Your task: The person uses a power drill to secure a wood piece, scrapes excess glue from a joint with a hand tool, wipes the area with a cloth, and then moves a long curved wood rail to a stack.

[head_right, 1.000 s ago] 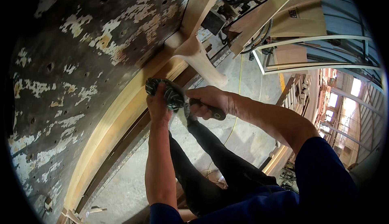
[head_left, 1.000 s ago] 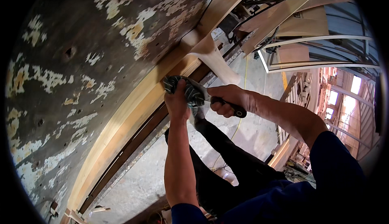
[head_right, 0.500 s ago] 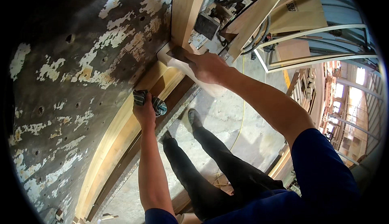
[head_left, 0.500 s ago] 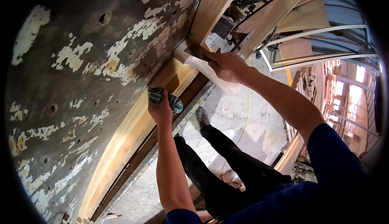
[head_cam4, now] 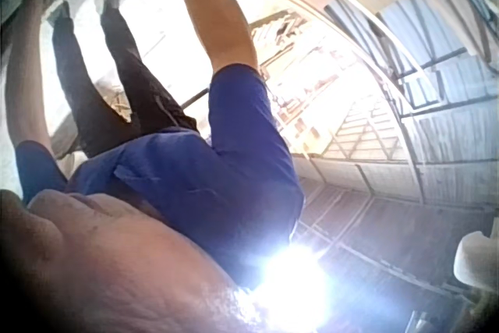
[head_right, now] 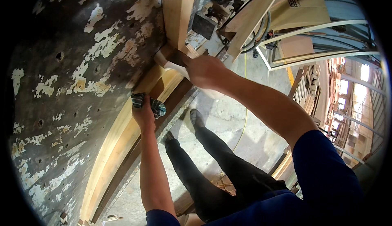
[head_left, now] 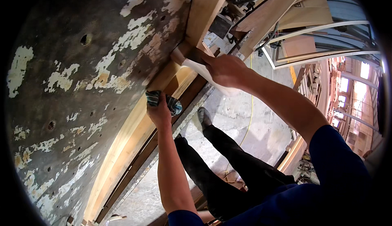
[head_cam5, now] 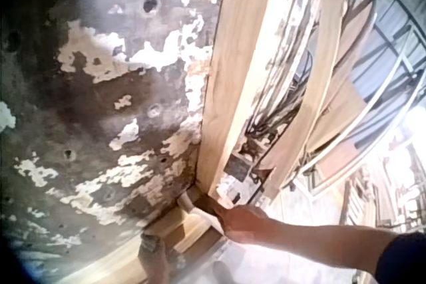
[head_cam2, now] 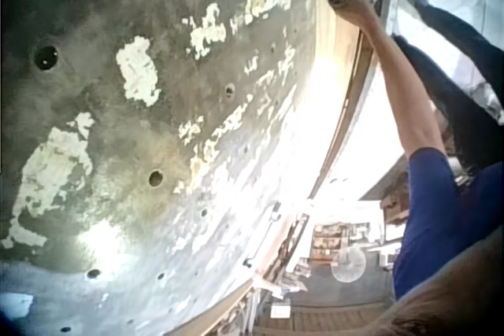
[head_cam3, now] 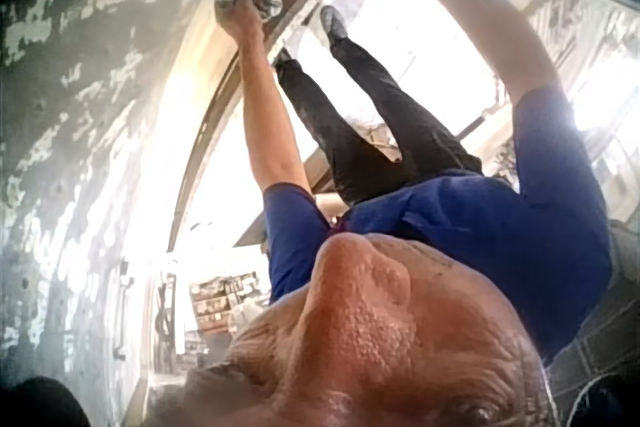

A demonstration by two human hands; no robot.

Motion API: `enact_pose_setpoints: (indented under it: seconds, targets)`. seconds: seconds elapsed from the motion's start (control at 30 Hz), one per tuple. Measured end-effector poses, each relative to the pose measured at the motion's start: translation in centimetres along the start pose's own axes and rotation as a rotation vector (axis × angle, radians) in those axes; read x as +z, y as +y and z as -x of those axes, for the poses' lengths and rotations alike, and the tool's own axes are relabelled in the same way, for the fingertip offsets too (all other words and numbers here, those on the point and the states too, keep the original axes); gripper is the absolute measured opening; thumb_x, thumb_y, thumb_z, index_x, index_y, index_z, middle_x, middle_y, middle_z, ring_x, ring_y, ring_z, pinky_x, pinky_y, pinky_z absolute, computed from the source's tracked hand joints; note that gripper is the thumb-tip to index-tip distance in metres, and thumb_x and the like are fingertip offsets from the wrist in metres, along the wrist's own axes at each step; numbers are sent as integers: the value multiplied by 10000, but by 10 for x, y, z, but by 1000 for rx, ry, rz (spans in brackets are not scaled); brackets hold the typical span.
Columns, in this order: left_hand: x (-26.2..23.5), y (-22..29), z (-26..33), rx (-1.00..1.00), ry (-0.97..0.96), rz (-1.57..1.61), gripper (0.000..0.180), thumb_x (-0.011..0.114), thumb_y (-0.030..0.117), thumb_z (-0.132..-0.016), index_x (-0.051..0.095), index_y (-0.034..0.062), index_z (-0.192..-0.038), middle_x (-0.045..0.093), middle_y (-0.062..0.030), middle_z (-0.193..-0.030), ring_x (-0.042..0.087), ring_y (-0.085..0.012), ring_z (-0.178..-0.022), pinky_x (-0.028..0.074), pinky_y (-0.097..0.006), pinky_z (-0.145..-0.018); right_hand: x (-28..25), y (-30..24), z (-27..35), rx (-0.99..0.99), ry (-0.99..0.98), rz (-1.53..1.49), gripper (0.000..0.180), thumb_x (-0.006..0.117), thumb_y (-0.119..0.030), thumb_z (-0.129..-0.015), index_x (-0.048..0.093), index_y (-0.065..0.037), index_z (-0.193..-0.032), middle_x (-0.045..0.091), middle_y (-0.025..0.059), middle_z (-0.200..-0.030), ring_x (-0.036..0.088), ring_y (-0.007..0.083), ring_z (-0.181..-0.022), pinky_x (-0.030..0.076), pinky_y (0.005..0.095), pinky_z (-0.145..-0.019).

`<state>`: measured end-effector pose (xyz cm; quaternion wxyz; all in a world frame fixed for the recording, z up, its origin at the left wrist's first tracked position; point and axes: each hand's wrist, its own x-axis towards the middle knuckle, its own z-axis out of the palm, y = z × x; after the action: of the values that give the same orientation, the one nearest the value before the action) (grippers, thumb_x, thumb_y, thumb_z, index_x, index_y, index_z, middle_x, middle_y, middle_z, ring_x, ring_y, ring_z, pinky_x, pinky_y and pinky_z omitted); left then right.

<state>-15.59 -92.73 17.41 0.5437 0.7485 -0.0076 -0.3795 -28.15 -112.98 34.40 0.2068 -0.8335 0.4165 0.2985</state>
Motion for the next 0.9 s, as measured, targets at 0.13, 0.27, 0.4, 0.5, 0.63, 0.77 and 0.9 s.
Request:
enact_pose_setpoints:
  seconds: [0.13, 0.27, 0.4, 0.5, 0.63, 0.77, 0.9]
  targets:
    - [3, 19, 9, -47, -28, 3, 215, 749, 190, -867, 663, -6, -892, 692, -51, -728, 641, -145, -568, 508, -317, -532, 2, -1, 1, 19, 40, 38, 410, 458, -208, -978, 478, -97, -1373, 685, 237, -918, 656, 434, -878, 505, 540, -763]
    - [2, 26, 7, -45, -75, -60, 223, 735, 194, -875, 658, -13, -900, 692, -57, -713, 629, -142, -525, 496, -310, -489, -1, 2, -5, -5, 25, 55, 423, 474, -207, -963, 475, -100, -1372, 689, 238, -938, 663, 428, -892, 512, 536, -774]
    - [0, 19, 2, -48, -32, -40, 244, 727, 216, -881, 656, -17, -898, 696, -68, -725, 643, -153, -539, 501, -317, -497, 0, -3, -5, -29, 44, 44, 391, 473, -202, -964, 503, -77, -1333, 687, 240, -939, 656, 424, -904, 510, 531, -769]
    - [-4, -4, -4, 31, 10, -118, 266, 730, 229, -879, 665, -25, -921, 701, -71, -745, 658, -165, -575, 510, -331, -526, 6, 4, -1, -70, 70, 45, 357, 494, -182, -935, 548, -63, -1267, 691, 228, -937, 666, 411, -905, 523, 519, -762]
    - [-1, 9, 1, -63, -55, -71, 269, 740, 231, -872, 688, -22, -946, 705, -66, -777, 669, -173, -640, 520, -344, -583, 1, -1, -20, -25, 13, 91, 456, 512, -160, -905, 478, -91, -1354, 695, 214, -961, 679, 398, -923, 537, 517, -774]
    - [-3, 10, 3, -32, -75, -71, 220, 728, 212, -884, 677, -1, -907, 700, -63, -771, 661, -161, -608, 519, -330, -554, 1, 2, 2, -16, 30, 53, 456, 437, -240, -1000, 423, -142, -1444, 689, 239, -953, 667, 418, -904, 520, 521, -787]
    - [-5, 23, 5, -192, -166, 182, 199, 713, 215, -915, 667, 24, -947, 700, -54, -800, 672, -147, -642, 535, -317, -553, -6, -4, -13, -58, 27, 130, 460, 412, -259, -1012, 391, -205, -1469, 686, 253, -943, 676, 400, -899, 529, 520, -770]
